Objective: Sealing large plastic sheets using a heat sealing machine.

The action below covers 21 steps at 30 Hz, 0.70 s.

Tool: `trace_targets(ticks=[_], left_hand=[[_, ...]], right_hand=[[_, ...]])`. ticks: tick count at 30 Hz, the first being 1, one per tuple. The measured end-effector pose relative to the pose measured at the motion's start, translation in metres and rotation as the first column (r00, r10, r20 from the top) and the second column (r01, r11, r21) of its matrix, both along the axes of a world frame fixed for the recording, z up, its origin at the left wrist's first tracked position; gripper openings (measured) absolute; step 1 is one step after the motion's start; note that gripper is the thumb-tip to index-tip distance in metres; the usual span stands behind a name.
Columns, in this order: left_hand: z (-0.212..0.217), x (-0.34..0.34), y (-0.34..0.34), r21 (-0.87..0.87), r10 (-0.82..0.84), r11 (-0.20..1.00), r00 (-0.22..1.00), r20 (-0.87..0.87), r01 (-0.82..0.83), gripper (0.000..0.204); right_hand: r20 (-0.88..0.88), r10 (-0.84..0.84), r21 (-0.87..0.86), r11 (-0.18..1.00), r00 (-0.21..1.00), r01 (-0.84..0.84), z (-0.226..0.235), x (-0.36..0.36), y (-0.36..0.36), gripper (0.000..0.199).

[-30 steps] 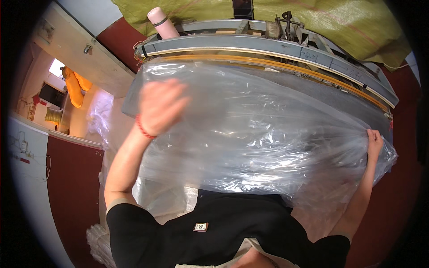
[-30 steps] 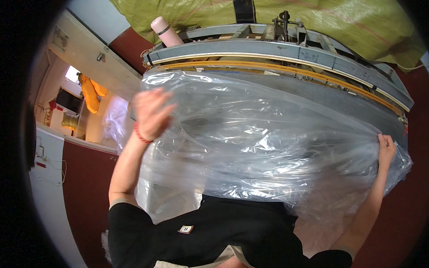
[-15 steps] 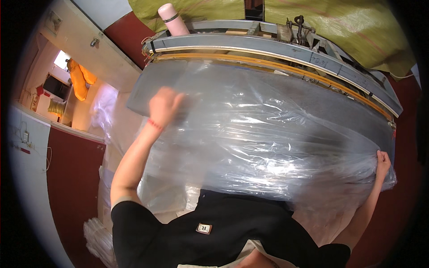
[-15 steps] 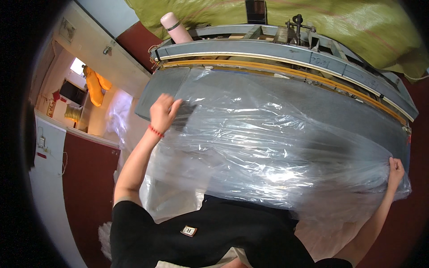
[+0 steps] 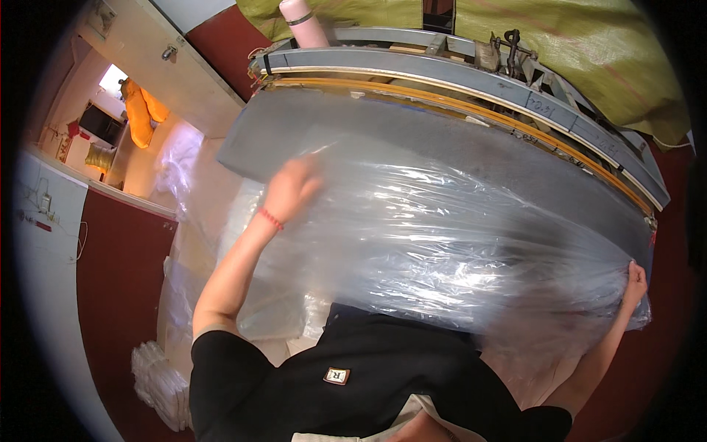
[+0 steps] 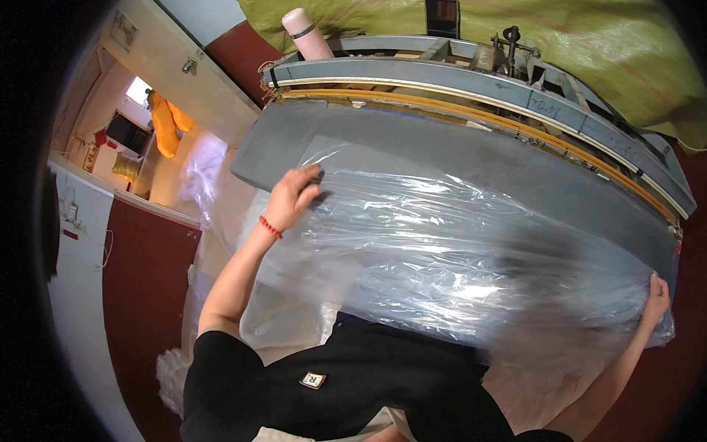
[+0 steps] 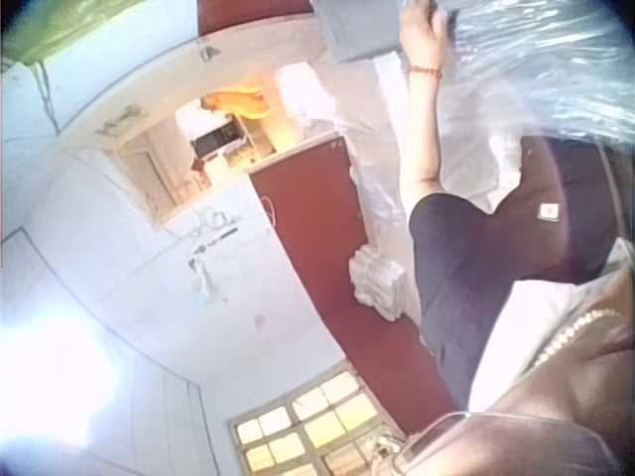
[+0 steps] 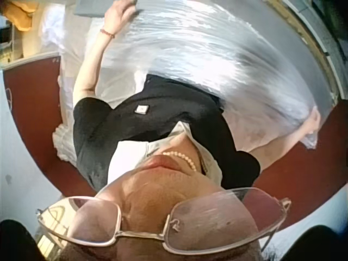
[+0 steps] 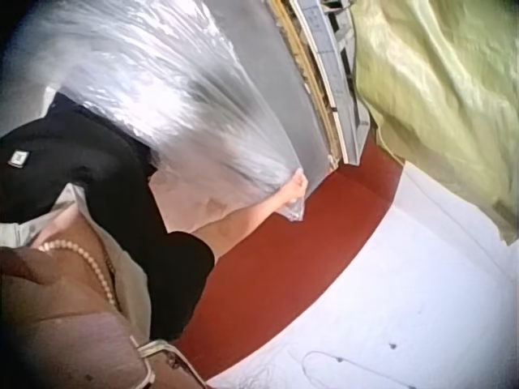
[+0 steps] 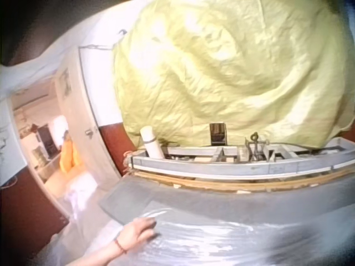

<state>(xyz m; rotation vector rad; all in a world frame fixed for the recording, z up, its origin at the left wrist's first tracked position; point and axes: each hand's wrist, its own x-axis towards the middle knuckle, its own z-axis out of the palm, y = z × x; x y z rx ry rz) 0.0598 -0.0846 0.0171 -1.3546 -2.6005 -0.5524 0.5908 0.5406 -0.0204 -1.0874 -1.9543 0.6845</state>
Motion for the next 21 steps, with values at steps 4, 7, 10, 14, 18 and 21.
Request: trace_targets(ticks=[4, 7, 10, 14, 18, 21], left_hand=[[0.004, -0.039, 0.035, 0.172, 0.366, 0.907, 0.921, 0.135, -0.385, 0.034], [-0.005, -0.066, 0.048, 0.158, 0.583, 0.807, 0.811, -0.055, -0.569, 0.027], [0.0, -0.072, 0.054, 0.094, 0.591, 0.789, 0.792, 0.154, -0.607, 0.02], [-0.024, -0.092, 0.066, 0.268, 0.472, 0.851, 0.881, -0.018, -0.451, 0.018], [-0.047, -0.16, 0.053, 0.645, 0.494, 0.484, 0.793, 0.357, -0.592, 0.013], [-0.042, -0.195, 0.074, 0.674, 0.516, 0.493, 0.809, 0.282, -0.55, 0.018]], right_hand=[[0.026, -0.013, -0.04, 0.999, 1.0, 0.014, 0.0, 0.002, 0.01, 0.018], [-0.081, -0.023, -0.106, 0.994, 0.996, 0.015, -0.003, 0.001, 0.014, 0.017], [-0.127, -0.058, -0.187, 0.982, 0.99, 0.034, 0.012, -0.009, 0.006, 0.016], [-0.285, -0.16, -0.259, 0.962, 0.945, 0.085, 0.012, -0.021, 0.035, 0.015], [-0.199, -0.221, -0.196, 0.964, 0.955, 0.183, 0.015, -0.113, 0.041, 0.02], [-0.291, -0.217, 0.089, 0.963, 0.932, 0.253, -0.008, -0.161, 0.063, 0.022]])
